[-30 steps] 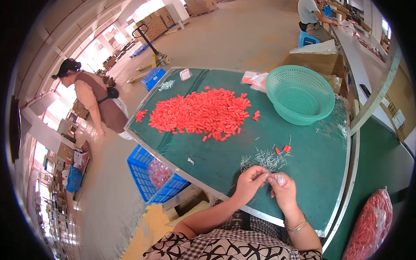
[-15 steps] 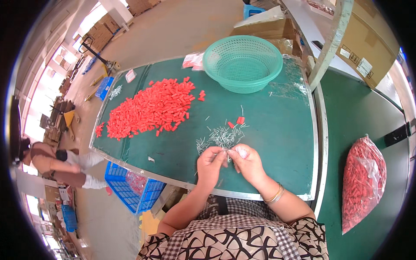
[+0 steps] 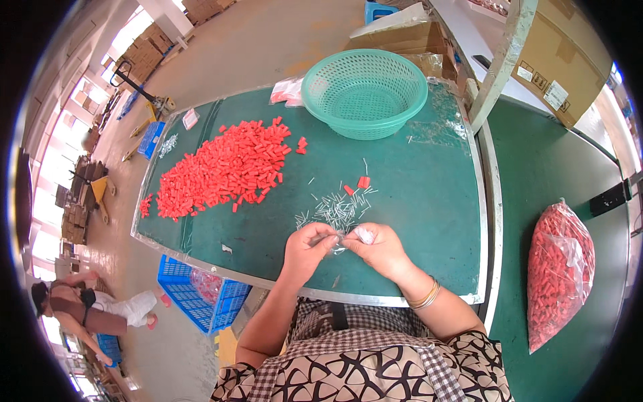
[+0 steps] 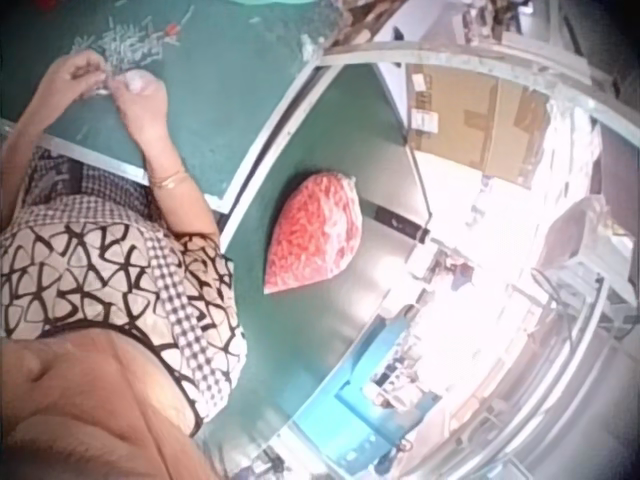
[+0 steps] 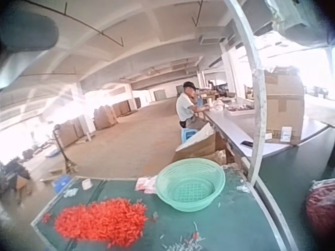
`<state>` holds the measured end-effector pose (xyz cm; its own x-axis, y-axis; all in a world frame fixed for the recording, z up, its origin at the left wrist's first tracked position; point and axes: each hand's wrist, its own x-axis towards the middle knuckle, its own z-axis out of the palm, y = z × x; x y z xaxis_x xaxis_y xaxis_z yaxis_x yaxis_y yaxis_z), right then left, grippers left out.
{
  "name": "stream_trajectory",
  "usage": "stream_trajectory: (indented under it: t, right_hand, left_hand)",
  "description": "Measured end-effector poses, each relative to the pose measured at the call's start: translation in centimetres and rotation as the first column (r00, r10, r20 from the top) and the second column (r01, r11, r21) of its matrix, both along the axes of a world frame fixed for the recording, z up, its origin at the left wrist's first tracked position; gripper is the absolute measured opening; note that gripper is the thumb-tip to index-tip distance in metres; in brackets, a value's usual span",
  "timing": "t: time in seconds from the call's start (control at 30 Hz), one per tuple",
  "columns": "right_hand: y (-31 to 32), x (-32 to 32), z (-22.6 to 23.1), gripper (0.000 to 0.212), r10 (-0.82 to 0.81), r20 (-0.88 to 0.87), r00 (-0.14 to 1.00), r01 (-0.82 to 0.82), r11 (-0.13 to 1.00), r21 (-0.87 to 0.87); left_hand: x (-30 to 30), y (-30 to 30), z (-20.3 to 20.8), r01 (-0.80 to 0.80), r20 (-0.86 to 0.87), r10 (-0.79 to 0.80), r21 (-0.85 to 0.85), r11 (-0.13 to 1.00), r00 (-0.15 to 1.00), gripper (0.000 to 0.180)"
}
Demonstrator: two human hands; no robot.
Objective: The person packs plastic anchors and metal pins into plastic bags by hand on a workstation table.
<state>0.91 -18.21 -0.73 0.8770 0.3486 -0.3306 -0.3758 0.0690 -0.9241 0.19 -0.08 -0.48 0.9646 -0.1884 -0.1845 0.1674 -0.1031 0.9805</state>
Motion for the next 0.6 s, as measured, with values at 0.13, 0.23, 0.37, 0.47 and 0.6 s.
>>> stream_trajectory:
  t: [0.13,0.23,0.37,0.47,0.6]
  right_hand:
    - [0.7,-0.6,-1.0,0.008,-0.125,0.232,0.965,0.149,0.985,-0.091]
    - [1.1,-0.6,-0.8,0.009,-0.122,0.439,0.890,0.215,0.962,-0.170]
    - [0.9,-0.5,-0.1,0.008,-0.126,0.190,0.974,0.154,0.978,-0.141]
    - [1.0,-0.7,0.2,0.006,-0.148,0.167,0.975,0.169,0.978,-0.124]
    - [1.2,-0.7,-0.7,0.007,-0.126,0.521,0.845,0.288,0.926,-0.243]
  left_hand:
    - [-0.4,-0.8,0.0,-0.412,0.645,0.189,0.213,0.886,0.740,0.017]
    - [-1.5,-1.3,0.4,-0.441,0.725,0.105,0.291,0.849,0.680,0.014]
    - [-1.6,-1.9,-0.2,-0.368,0.612,0.122,0.294,0.882,0.781,0.012]
    - [-2.0,-2.3,-0.5,-0.361,0.513,0.203,0.228,0.904,0.834,0.014]
    - [-2.0,-2.6,-0.7,-0.343,0.441,0.238,0.176,0.923,0.865,0.013]
